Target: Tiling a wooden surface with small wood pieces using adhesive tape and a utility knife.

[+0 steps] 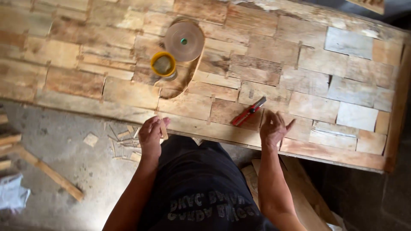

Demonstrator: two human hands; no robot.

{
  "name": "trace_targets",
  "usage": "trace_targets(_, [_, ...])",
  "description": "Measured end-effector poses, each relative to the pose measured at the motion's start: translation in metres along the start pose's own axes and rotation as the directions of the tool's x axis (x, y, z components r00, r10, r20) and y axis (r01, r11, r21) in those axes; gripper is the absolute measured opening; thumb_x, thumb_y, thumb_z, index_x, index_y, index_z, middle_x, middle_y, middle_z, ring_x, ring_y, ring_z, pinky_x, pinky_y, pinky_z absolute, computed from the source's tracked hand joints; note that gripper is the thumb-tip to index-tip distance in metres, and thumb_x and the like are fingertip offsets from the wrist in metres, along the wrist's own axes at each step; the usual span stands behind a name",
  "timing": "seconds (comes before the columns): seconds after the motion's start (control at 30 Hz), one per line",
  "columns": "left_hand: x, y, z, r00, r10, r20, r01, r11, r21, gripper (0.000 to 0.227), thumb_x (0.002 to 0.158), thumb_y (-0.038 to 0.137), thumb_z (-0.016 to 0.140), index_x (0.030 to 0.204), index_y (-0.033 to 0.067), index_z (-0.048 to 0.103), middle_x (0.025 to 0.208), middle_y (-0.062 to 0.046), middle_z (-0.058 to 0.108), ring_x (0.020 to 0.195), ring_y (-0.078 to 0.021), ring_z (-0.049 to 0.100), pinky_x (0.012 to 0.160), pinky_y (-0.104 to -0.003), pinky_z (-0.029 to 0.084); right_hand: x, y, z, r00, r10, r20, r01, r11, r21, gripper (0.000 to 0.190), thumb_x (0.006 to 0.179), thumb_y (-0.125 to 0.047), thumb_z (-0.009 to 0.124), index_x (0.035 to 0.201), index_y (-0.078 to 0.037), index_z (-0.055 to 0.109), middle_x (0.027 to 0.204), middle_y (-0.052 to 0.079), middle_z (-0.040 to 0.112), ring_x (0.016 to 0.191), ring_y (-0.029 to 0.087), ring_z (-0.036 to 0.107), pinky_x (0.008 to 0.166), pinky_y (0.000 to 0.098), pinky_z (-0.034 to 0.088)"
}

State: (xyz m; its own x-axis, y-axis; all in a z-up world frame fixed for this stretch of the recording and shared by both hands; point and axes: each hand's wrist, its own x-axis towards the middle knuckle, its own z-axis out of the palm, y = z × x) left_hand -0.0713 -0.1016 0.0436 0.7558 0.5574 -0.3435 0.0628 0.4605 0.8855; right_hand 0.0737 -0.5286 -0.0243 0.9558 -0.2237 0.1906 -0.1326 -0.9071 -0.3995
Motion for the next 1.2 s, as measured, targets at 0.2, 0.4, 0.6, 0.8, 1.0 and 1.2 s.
trace_targets(0.2, [0.011, 0.033, -0.001, 0.979, 0.057, 0.197, 0.0, 0.96, -0.279, 0.047, 0.103, 0.027, 0.058, 0.138, -0.0028, 0.055, 0.136, -0.033, 0.062, 0.131, -0.0415, 0.061, 0.118, -0.05, 0.043, 0.011, -0.162, -0.038, 0.921, -0.145, 0.362, -0.037, 0.891, 0.452, 0.039, 0.093, -0.021, 0.07, 0.131, -0.012, 0.067, 0.109, 0.008, 0.077, 0.1, 0.02, 0.075, 0.091, 0.0381, 0.058])
trace_targets(0.4, [0.027, 0.089, 0.035, 0.879, 0.243, 0.409, -0.096, 0.933, -0.348, 0.064, 0.111, 0.048, 0.04, 0.151, -0.0028, 0.043, 0.155, -0.03, 0.049, 0.151, -0.0417, 0.044, 0.13, -0.051, 0.028, -0.018, -0.273, -0.024, 0.549, -0.546, 0.633, -0.154, 0.679, 0.718, 0.039, 0.104, -0.028, 0.063, 0.133, -0.002, 0.066, 0.126, 0.012, 0.073, 0.118, 0.02, 0.069, 0.101, 0.034, 0.054])
trace_targets(0.6, [0.061, 0.112, 0.048, 0.857, 0.285, 0.429, -0.077, 0.894, -0.442, 0.069, 0.112, 0.052, 0.034, 0.155, -0.0014, 0.038, 0.158, -0.027, 0.047, 0.151, -0.0407, 0.045, 0.13, -0.05, 0.029, -0.03, -0.341, -0.021, 0.393, -0.632, 0.667, -0.507, 0.456, 0.731, 0.045, 0.105, -0.035, 0.06, 0.135, -0.001, 0.06, 0.123, 0.011, 0.071, 0.118, 0.019, 0.066, 0.108, 0.0353, 0.051])
trace_targets(0.8, [0.089, 0.117, 0.043, 0.828, 0.313, 0.465, -0.109, 0.904, -0.414, 0.068, 0.111, 0.052, 0.039, 0.157, 0.0006, 0.037, 0.16, -0.024, 0.047, 0.149, -0.0378, 0.048, 0.126, -0.05, 0.036, -0.032, -0.361, -0.007, 0.487, -0.431, 0.76, -0.693, 0.34, 0.636, 0.025, 0.103, -0.03, 0.066, 0.109, -0.005, 0.064, 0.095, 0.007, 0.073, 0.088, 0.016, 0.07, 0.088, 0.0344, 0.059])
trace_targets(1.0, [0.12, 0.12, 0.027, 0.755, 0.367, 0.543, -0.345, 0.927, -0.147, 0.068, 0.111, 0.056, 0.045, 0.151, 0.0008, 0.049, 0.154, -0.021, 0.056, 0.149, -0.032, 0.051, 0.129, -0.05, 0.034, -0.013, -0.368, -0.018, 0.601, -0.345, 0.721, -0.584, 0.427, 0.691, 0.022, 0.101, -0.028, 0.067, 0.101, -0.007, 0.067, 0.087, 0.005, 0.072, 0.08, 0.014, 0.069, 0.079, 0.0315, 0.059])
trace_targets(1.2, [0.153, 0.158, 0.002, 0.461, 0.48, 0.746, -0.872, 0.403, 0.28, 0.062, 0.105, 0.06, 0.038, 0.144, 0.0202, 0.064, 0.158, -0.009, 0.055, 0.145, -0.0274, 0.057, 0.134, -0.05, 0.02, 0.017, -0.392, -0.08, 0.702, -0.335, 0.628, -0.133, 0.805, 0.578, 0.019, 0.098, -0.024, 0.068, 0.098, -0.005, 0.071, 0.082, 0.004, 0.074, 0.073, 0.011, 0.065, 0.068, 0.0299, 0.055])
